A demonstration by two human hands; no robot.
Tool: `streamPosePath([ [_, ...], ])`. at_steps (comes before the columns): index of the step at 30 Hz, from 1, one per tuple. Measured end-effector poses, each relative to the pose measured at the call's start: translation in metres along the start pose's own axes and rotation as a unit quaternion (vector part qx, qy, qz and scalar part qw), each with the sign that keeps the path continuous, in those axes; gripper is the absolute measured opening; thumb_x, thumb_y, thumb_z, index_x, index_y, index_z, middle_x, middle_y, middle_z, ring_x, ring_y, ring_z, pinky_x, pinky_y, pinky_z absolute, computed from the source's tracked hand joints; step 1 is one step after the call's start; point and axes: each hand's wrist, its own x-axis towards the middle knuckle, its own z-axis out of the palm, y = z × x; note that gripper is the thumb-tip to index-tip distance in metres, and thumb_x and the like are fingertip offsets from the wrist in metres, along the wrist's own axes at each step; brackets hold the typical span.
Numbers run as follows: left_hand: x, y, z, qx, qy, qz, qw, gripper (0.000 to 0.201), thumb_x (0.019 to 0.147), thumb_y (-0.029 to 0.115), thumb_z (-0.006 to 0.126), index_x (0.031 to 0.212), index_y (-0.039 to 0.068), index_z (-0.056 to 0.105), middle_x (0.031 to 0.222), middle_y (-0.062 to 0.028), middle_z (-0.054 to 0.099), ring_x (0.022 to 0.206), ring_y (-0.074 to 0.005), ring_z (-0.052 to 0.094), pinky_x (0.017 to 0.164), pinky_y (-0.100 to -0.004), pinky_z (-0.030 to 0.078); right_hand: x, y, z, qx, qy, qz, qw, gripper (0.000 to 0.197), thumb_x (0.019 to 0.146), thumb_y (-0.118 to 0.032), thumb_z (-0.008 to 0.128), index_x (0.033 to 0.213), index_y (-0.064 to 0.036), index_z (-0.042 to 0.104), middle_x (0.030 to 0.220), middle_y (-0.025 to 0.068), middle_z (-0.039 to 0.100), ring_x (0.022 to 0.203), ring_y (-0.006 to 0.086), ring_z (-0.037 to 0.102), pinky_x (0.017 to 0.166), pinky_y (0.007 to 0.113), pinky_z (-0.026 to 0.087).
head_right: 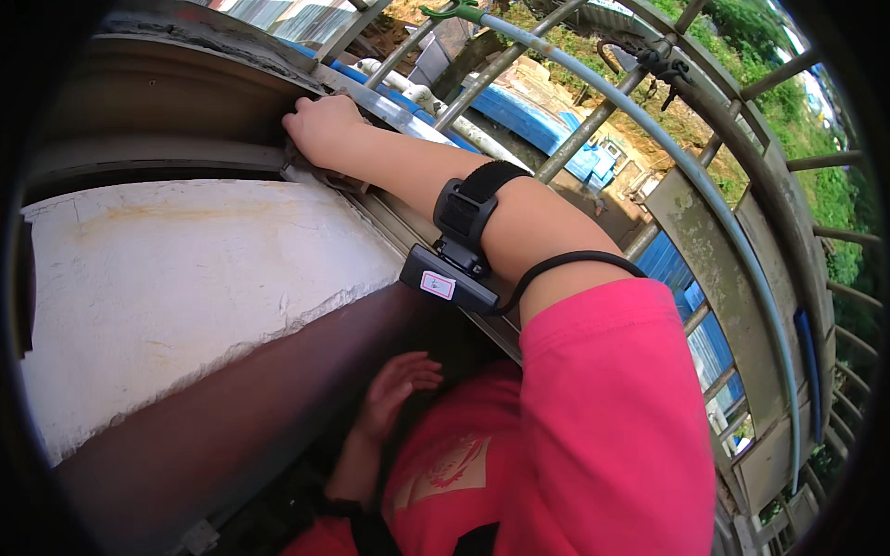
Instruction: Cleaning the metal frames and tracks of a sliding window using a cloth.
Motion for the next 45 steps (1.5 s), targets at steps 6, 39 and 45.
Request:
streamPosePath([
  [6, 0.002, 0.003, 0.010, 0.037, -0.048, 0.045, 0.997, 0.047, 0.085, 0.018, 0.050, 0.125, -0.003, 0.036, 0.117, -0.0184, 0.050, 0.105, -0.0254, 0.052, 0.091, -0.0368, 0.040, -0.034, 0.012, -0.017, -0.043, -0.021, 0.003, 0.999, 0.029, 0.071, -0.016, 0.061, 0.100, -0.0143, 0.062, 0.101, 0.0075, 0.059, 0.090, 0.0256, 0.061, 0.068, 0.038, 0.050],
  [39, -0.106, -0.072, 0.064, -0.092, 0.030, 0.169, 0.981, 0.054, 0.091, 0.040, 0.038, 0.135, 0.011, 0.027, 0.131, -0.0137, 0.036, 0.118, -0.0296, 0.041, 0.093, -0.0413, 0.041, -0.399, -0.149, -0.072, 0.213, 0.207, 0.043, 0.954, 0.032, 0.070, -0.022, 0.061, 0.100, -0.0109, 0.058, 0.094, 0.0149, 0.053, 0.092, 0.0321, 0.053, 0.081, 0.039, 0.044],
  [45, -0.057, -0.080, 0.083, 0.086, -0.028, 0.065, 0.994, 0.056, 0.094, 0.038, 0.036, 0.139, 0.010, 0.019, 0.133, -0.0091, 0.036, 0.121, -0.0223, 0.038, 0.099, -0.0331, 0.033, -0.445, -0.150, 0.025, 0.595, 0.155, 0.155, 0.773, 0.065, 0.072, -0.006, 0.052, 0.134, -0.0043, 0.028, 0.134, 0.0126, 0.035, 0.126, 0.0224, 0.031, 0.104, 0.033, 0.024],
])
